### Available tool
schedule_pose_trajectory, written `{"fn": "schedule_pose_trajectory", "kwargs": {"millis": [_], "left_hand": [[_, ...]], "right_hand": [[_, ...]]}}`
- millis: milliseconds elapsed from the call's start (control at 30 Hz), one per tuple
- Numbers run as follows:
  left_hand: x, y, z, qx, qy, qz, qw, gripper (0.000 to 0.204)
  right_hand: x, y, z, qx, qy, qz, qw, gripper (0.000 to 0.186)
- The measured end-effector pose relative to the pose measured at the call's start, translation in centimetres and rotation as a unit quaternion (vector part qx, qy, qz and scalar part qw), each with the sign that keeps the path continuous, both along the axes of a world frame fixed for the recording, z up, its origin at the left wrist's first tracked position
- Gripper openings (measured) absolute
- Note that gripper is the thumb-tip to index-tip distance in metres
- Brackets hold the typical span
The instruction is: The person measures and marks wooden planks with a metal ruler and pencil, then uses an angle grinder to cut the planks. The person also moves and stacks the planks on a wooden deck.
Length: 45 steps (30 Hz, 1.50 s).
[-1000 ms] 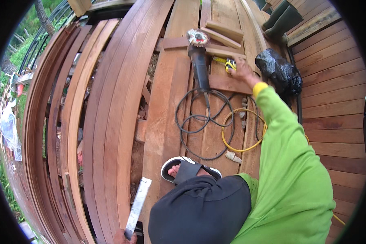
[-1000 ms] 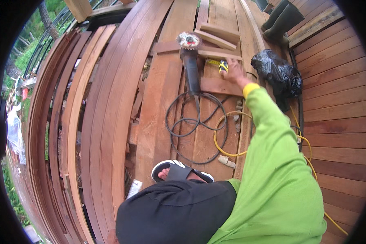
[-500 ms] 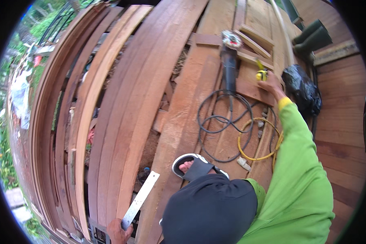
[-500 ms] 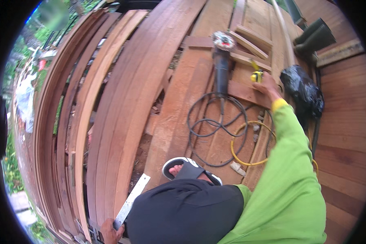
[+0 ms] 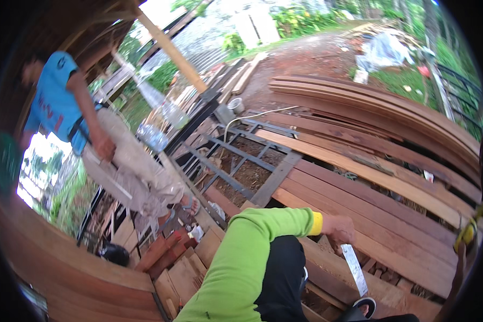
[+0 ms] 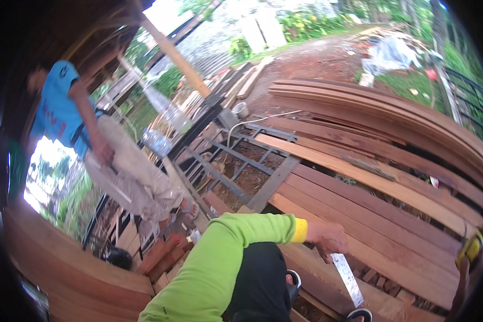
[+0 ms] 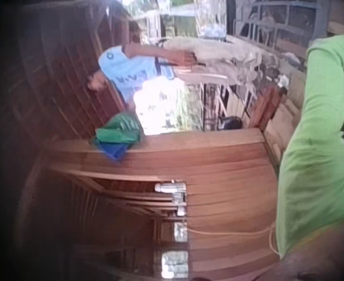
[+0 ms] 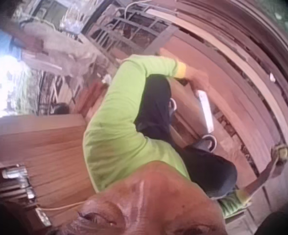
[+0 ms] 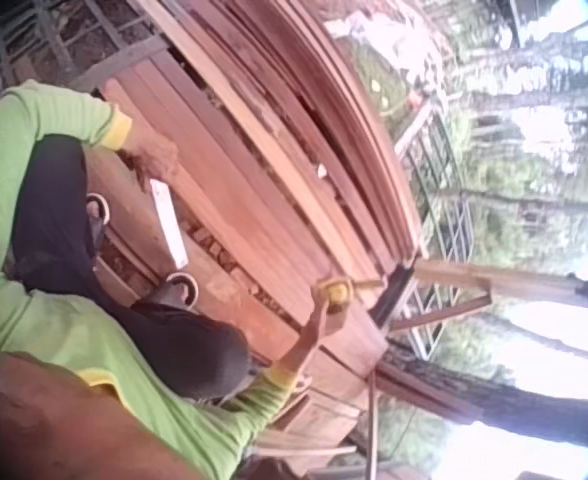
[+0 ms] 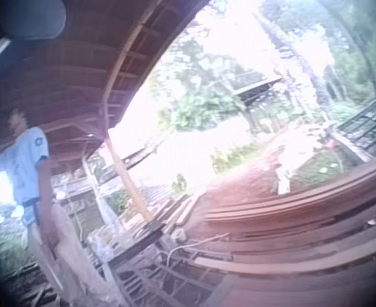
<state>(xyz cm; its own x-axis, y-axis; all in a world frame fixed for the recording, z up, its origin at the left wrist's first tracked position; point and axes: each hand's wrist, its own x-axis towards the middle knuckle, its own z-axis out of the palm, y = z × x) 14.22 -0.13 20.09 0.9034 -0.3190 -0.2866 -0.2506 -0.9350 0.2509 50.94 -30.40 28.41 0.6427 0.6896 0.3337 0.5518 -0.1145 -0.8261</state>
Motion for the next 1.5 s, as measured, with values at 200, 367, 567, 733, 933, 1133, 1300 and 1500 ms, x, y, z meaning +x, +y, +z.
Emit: {"fn": "schedule_pose_trajectory", "kwargs": {"millis": [200,367,567,733,933,1133,1300,1500], "left_hand": [[-1.4,-0.7,-0.8,0.018,-0.020,0.030,0.999,0.052],[0.7,-0.1,-0.7,0.047,-0.048,0.007,0.998,0.055],[-0.4,0.3,-0.4,0.043,-0.022,0.013,0.999,0.052],[-1.7,0.1,-0.2,0.006,-0.038,0.001,0.999,0.049],[-1.6,-0.5,0.3,0.036,-0.001,0.013,0.999,0.048],[-1.7,-0.4,-1.2,0.045,0.022,0.037,0.998,0.049],[-2.5,-0.4,-0.7,0.018,-0.002,0.062,0.998,0.046],[-2.2,0.2,-0.5,0.055,0.043,0.044,0.997,0.056]], "right_hand": [[-16.1,19.7,13.9,0.084,-0.009,0.334,0.939,0.087],[-27.1,24.9,21.0,0.125,-0.008,0.441,0.889,0.080],[-32.5,26.6,20.1,0.176,0.066,0.475,0.860,0.086],[-32.4,26.0,19.5,0.141,0.071,0.472,0.867,0.084],[-31.9,25.4,19.3,0.167,0.143,0.500,0.838,0.083],[-31.7,24.9,19.7,0.185,0.173,0.512,0.821,0.077],[-32.1,24.5,20.5,0.182,0.159,0.520,0.819,0.075],[-32.8,24.5,20.5,0.181,0.135,0.519,0.825,0.074]]}}
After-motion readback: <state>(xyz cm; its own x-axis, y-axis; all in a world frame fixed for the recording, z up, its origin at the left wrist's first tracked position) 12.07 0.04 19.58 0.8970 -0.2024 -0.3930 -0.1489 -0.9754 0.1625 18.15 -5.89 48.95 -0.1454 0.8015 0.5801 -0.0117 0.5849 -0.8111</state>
